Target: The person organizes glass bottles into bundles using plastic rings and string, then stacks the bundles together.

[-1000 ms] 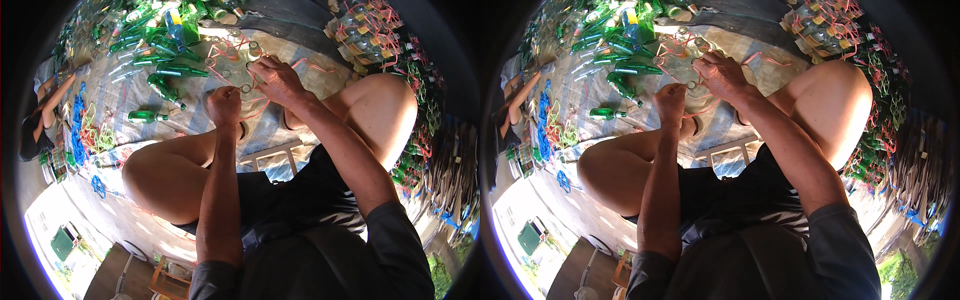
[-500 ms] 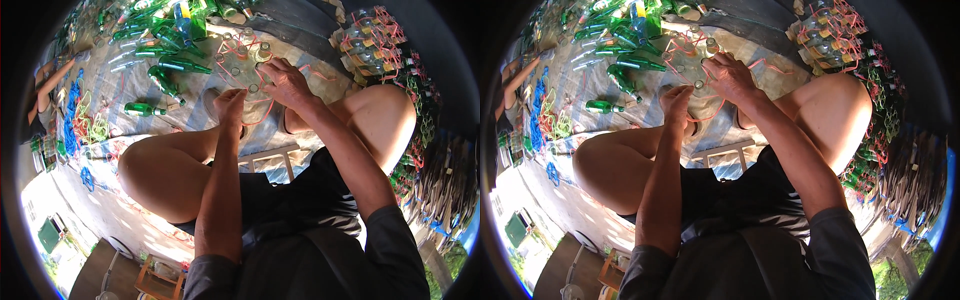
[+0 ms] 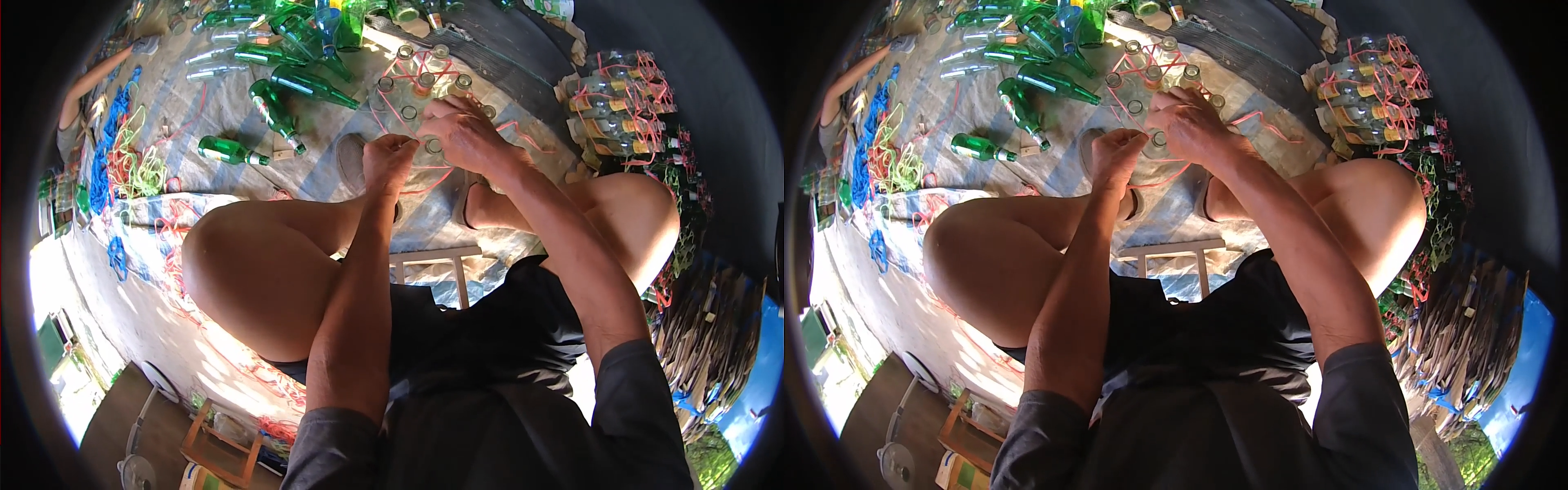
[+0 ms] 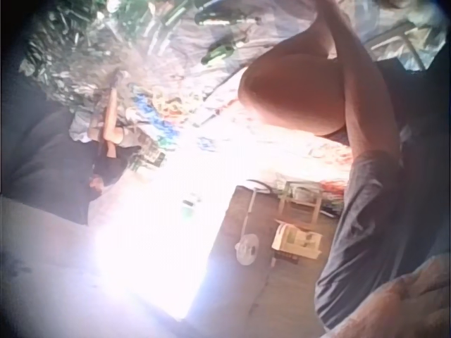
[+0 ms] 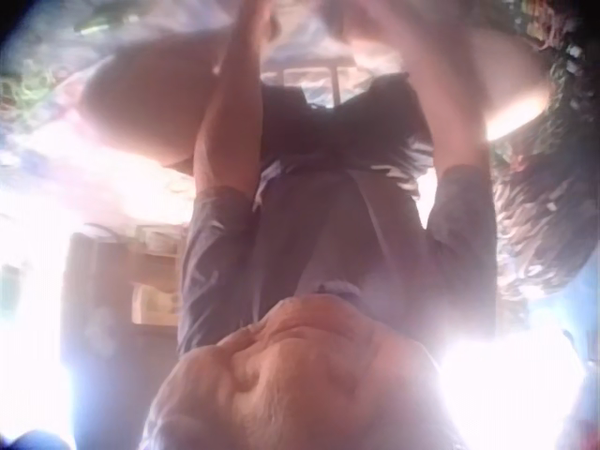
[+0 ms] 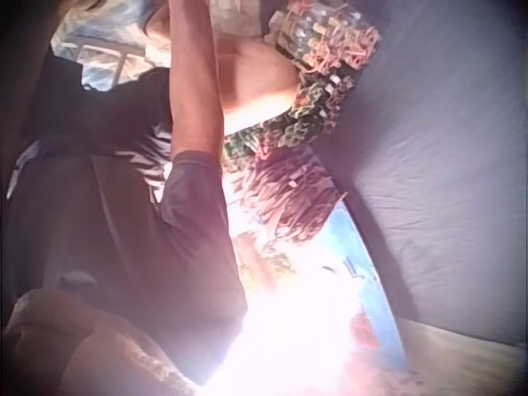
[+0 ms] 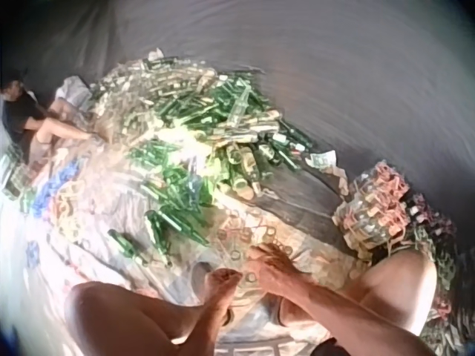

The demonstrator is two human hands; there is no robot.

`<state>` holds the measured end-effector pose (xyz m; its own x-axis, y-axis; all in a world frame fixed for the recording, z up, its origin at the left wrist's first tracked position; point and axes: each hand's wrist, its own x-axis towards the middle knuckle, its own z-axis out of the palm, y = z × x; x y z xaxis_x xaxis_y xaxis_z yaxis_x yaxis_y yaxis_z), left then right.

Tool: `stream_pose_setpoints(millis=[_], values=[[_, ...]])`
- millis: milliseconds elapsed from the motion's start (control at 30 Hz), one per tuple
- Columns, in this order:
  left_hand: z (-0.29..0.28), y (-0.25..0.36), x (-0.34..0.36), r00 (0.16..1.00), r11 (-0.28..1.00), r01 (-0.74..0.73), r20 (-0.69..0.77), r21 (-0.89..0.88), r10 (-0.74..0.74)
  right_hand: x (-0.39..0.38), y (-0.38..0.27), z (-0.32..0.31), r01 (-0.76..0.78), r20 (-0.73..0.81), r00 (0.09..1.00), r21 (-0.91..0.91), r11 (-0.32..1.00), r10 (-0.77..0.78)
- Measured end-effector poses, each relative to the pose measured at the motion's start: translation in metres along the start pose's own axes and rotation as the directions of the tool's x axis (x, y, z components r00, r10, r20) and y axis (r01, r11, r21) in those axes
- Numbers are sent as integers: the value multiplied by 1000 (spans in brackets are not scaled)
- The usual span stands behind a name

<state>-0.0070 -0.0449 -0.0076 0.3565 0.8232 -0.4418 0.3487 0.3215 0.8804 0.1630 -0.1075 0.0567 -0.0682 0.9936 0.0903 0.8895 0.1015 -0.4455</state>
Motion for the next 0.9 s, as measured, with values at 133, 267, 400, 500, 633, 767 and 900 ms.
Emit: stream_pose_setpoints(millis=[133,267,400,500,633,767,900], values=[[5,-18,8,1000,997,-3,4,-71,3,9,5,1,-127,160,981,126,984,107],[12,-16,10,998,997,-56,-29,-56,55,21,7,-8,-192,369,915,38,981,165],[14,-19,16,998,993,-54,-40,-104,50,31,3,-17,-233,506,840,12,972,195],[14,-25,20,995,986,-98,-35,-132,95,36,4,-19,-249,555,806,-2,969,208],[15,-28,22,993,989,-117,-39,-95,114,33,-2,-20,-175,514,831,-119,977,212],[20,-30,24,987,967,-160,-2,-198,163,25,4,-19,-46,410,906,-153,987,105],[25,-28,23,985,958,-168,7,-232,174,23,6,-21,140,261,962,-229,963,-78]])
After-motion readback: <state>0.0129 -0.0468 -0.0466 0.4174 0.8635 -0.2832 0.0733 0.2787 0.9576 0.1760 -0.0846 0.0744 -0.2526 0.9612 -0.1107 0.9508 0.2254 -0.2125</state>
